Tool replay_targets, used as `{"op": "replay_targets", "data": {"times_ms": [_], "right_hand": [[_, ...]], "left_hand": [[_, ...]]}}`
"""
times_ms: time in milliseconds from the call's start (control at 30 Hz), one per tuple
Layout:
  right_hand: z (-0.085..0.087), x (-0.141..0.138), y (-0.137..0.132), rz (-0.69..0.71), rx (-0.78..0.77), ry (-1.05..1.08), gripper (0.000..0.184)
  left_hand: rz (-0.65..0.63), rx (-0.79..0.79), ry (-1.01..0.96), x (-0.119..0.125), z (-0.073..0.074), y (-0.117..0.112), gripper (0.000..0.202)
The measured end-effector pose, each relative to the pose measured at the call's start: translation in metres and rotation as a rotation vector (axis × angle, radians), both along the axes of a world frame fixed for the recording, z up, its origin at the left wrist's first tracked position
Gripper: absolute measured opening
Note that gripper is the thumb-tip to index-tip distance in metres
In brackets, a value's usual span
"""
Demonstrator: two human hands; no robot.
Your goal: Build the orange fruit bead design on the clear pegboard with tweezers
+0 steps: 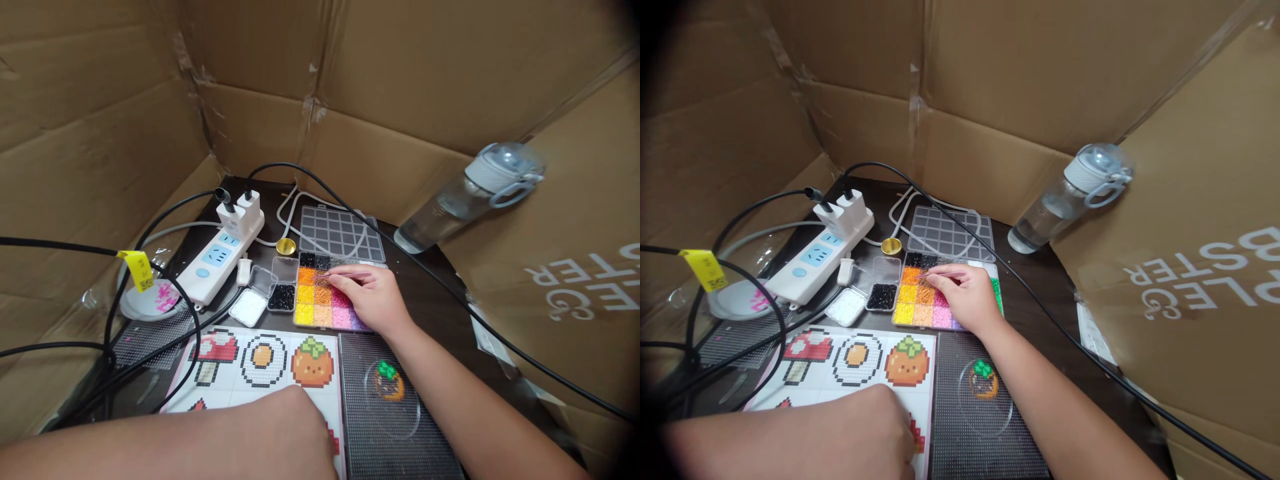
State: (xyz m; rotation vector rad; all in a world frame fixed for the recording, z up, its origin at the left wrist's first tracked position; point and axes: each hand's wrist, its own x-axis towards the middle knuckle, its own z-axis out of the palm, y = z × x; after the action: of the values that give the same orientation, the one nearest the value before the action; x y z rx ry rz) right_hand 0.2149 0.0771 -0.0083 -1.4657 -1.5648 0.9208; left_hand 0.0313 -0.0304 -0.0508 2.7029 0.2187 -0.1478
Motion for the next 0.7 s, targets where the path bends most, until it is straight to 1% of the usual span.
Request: {"op": "replay_targets", "data": {"times_ms": [67,100,133,167,233,267,300,367,400,467,533,567,633,700], "right_hand": [[0.000,0.000,0.000,-0.003,0.004,0.005,0.010],[0.000,0.001,0.000,-0.006,0.005,0.007,0.011],[0.000,0.001,0.000,-0.009,0.007,0.008,0.011],[0.000,0.001,0.000,-0.012,0.009,0.008,0.011],[0.001,0.001,-0.001,-0.019,0.011,0.011,0.010],[0.001,0.001,-0.001,-0.023,0.011,0.014,0.010],[0.001,0.001,-0.001,-0.026,0.012,0.019,0.010],[0.001,0.002,-0.001,-0.030,0.016,0.034,0.011],[0.001,0.002,-0.001,-0.032,0.019,0.041,0.011],[0.001,0.002,-0.001,-0.037,0.026,0.052,0.011],[0.001,0.003,-0.001,-0.039,0.033,0.059,0.011],[0.002,0.003,-0.001,-0.040,0.036,0.064,0.011],[0.003,0.004,-0.003,-0.045,0.043,0.082,0.011],[0.004,0.005,-0.004,-0.059,0.046,0.097,0.012]], "left_hand": [[-0.025,0.012,0.033,0.003,0.005,0.002,0.032],[-0.059,0.017,0.066,0.004,0.009,0.005,0.031],[-0.129,0.007,0.109,0.004,0.014,0.007,0.031],[-0.159,0.007,0.128,0.003,0.019,0.010,0.033],[-0.158,0.036,0.109,0.001,0.026,0.014,0.031],[-0.151,0.050,0.083,0.000,0.026,0.015,0.031],[-0.143,0.056,0.064,-0.001,0.025,0.015,0.031],[-0.121,0.025,0.032,0.000,0.014,0.012,0.029],[-0.089,0.009,0.039,0.002,0.007,0.010,0.031],[-0.037,-0.073,0.056,0.006,-0.011,0.004,0.039],[-0.031,-0.093,0.069,0.011,-0.025,-0.002,0.042],[-0.018,-0.097,0.074,0.012,-0.030,-0.004,0.042],[0.024,-0.086,0.092,0.013,-0.035,-0.007,0.039],[0.060,-0.083,0.120,0.014,-0.033,-0.008,0.036]]}}
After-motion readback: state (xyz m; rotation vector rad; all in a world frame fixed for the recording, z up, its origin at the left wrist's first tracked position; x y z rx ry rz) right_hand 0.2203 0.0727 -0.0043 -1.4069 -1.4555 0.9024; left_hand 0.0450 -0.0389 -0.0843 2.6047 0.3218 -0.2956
